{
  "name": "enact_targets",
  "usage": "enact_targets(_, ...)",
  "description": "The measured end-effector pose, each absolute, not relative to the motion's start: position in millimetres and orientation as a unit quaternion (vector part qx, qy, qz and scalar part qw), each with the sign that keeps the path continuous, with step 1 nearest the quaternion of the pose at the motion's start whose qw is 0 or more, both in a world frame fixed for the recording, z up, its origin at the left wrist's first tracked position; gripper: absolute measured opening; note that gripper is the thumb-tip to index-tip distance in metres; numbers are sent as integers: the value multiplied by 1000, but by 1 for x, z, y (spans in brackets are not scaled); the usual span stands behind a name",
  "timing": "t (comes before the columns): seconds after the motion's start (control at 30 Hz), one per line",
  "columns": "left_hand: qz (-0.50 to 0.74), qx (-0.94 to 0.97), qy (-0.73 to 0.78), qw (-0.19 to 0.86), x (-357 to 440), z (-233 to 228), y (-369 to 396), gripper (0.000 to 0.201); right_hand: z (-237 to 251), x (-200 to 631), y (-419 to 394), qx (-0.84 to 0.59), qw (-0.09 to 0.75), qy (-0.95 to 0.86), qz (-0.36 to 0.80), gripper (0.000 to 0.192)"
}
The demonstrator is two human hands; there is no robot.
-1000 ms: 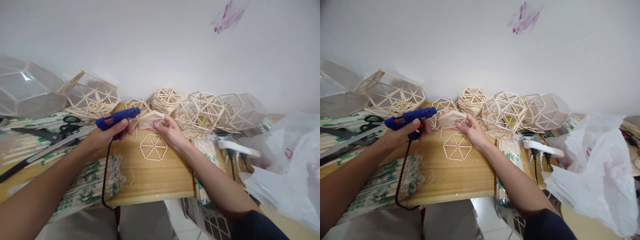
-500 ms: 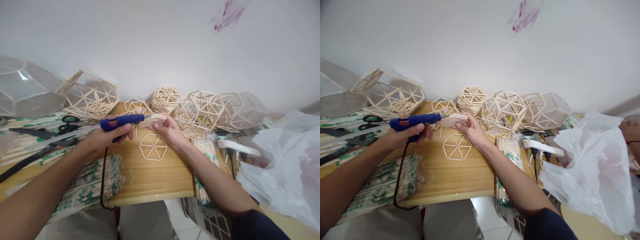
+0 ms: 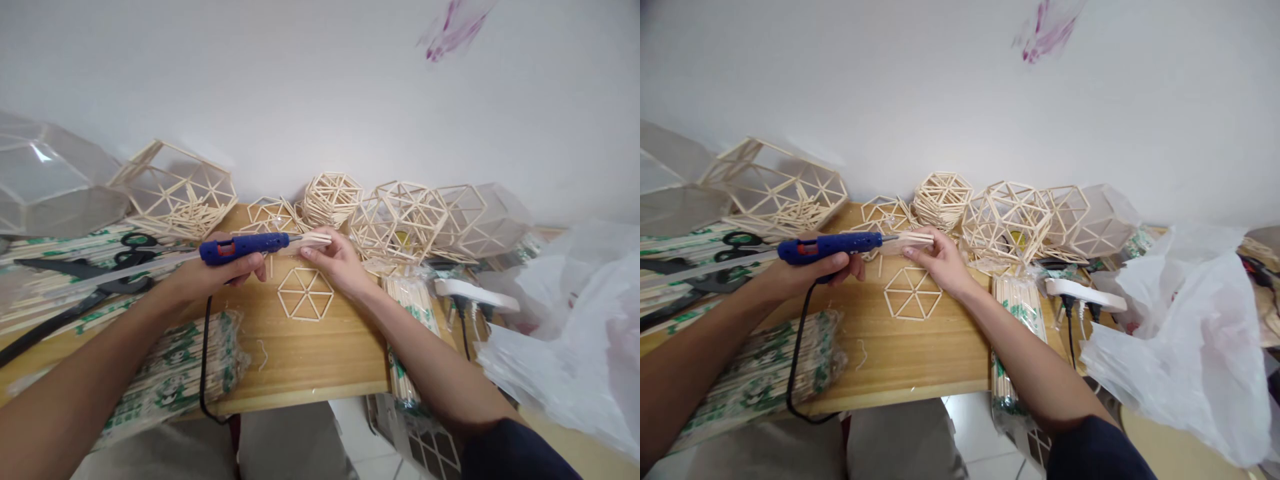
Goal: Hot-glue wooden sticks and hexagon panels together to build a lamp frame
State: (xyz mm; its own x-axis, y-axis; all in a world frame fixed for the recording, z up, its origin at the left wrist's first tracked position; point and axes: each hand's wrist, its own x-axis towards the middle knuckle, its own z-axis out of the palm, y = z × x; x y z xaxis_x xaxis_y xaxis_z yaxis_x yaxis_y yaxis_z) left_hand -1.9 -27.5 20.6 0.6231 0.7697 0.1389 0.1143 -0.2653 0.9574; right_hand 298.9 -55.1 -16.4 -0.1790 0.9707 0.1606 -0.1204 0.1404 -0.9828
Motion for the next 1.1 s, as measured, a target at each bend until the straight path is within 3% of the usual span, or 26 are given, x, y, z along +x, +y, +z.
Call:
enact_targets(0.2, 331, 710, 300, 544, 4, 23, -30, 92, -11, 298, -57, -403, 501, -581, 499, 50)
enact_targets(0.37, 314, 714, 342, 524, 2, 19, -28, 92, -7, 296, -59, -406, 503, -584, 490, 42)
enact_targets(0.67, 305, 709, 364, 522, -2, 16, -26, 85, -8, 294, -58, -410, 510, -592, 470, 52)
enact_targets(1.1, 291, 705, 375, 527, -3, 18, -24, 91, -11, 295, -58, -411, 506, -602, 461, 47)
